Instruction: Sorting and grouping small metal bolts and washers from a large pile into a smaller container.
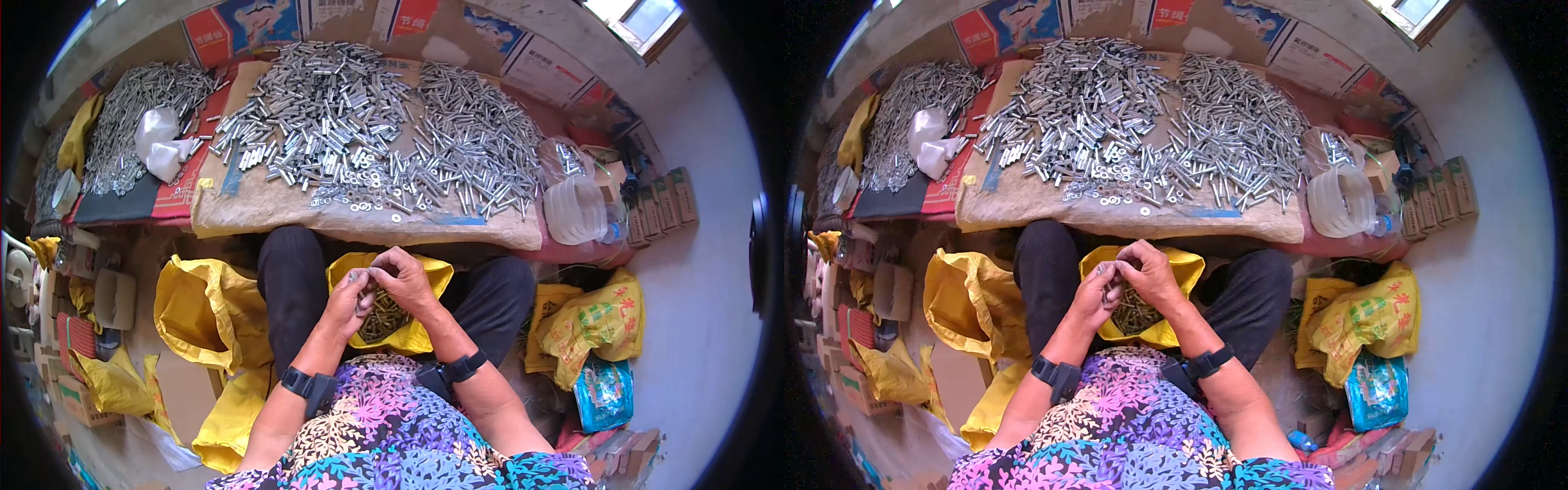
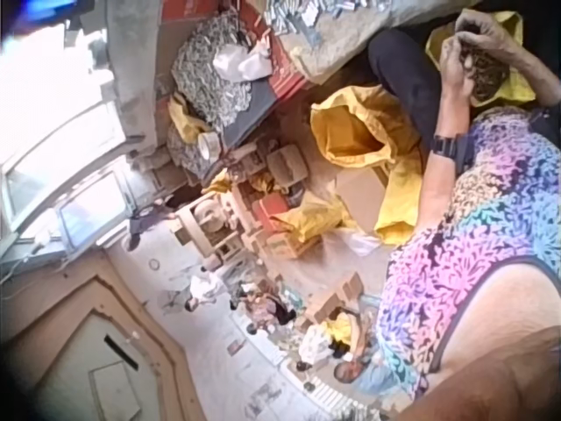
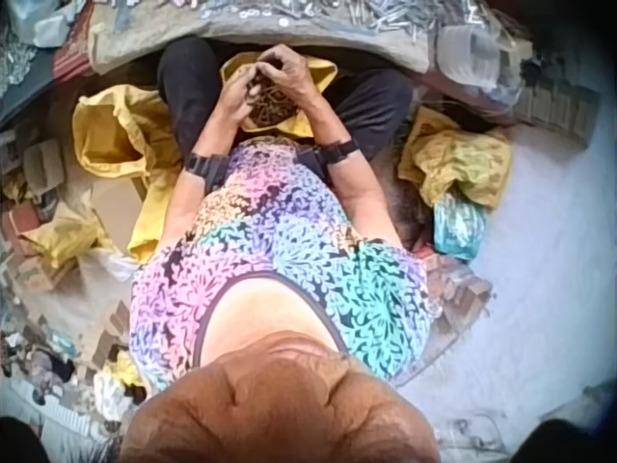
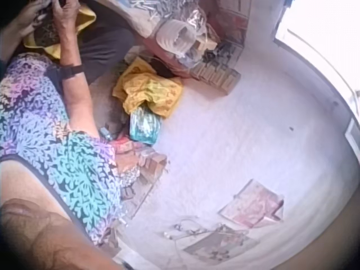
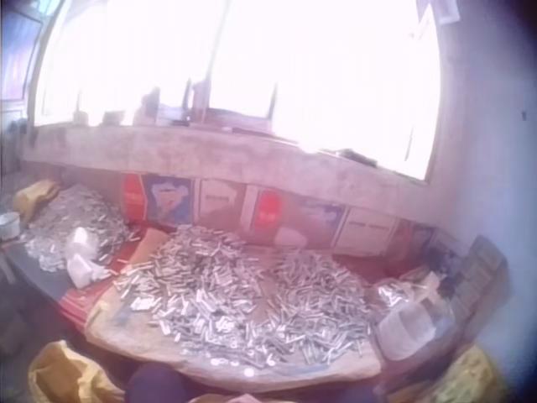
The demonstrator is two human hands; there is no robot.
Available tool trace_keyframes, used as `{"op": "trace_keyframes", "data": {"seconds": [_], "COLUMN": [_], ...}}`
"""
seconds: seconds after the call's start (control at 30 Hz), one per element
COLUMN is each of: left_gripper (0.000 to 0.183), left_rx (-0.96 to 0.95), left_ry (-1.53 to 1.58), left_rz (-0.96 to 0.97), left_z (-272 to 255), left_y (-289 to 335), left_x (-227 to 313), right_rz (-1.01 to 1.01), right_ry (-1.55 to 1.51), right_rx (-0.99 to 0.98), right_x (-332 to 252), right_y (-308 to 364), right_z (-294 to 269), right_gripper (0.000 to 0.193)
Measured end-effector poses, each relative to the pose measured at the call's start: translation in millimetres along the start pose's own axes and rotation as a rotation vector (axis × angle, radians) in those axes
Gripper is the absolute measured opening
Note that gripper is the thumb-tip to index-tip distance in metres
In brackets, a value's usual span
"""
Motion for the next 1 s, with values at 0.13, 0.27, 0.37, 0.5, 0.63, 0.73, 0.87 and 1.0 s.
{"op": "trace_keyframes", "data": {"seconds": [0.13,0.27,0.37,0.5,0.63,0.73,0.87,1.0], "left_gripper": [0.006,0.005,0.006,0.006,0.005,0.005,0.005,0.005], "left_rx": [-0.013,-0.012,0.002,0.008,-0.001,0.012,0.018,0.002], "left_ry": [0.054,0.08,0.075,0.068,0.061,0.042,0.037,0.055], "left_rz": [-0.012,-0.017,-0.026,-0.025,-0.03,-0.033,-0.036,-0.03], "left_z": [0,-2,-1,-3,-3,-3,-3,-4], "left_y": [0,-2,-2,-2,-2,-2,-2,-2], "left_x": [1,0,-2,-2,-3,-3,-4,-4], "right_rz": [-0.136,-0.191,-0.209,-0.268,-0.308,-0.309,-0.318,-0.279], "right_ry": [0.175,0.386,0.623,0.842,0.928,0.924,0.883,0.843], "right_rx": [0.066,0.249,0.251,0.217,0.222,0.217,0.228,0.241], "right_x": [-9,-1,6,9,12,12,16,18], "right_y": [-14,-40,-52,-57,-59,-59,-58,-59], "right_z": [-26,-76,-94,-92,-88,-90,-95,-97], "right_gripper": [0.011,0.014,0.015,0.017,0.017,0.015,0.013,0.01]}}
Point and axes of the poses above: each hand's wrist, its own y-axis away from the middle knuckle, its own z-axis out of the palm, x = y × z, the point moved 3 cm from there along -y, towards the middle knuckle, and after that the axes turned 6 degrees about -y, right-handed, at the moved point
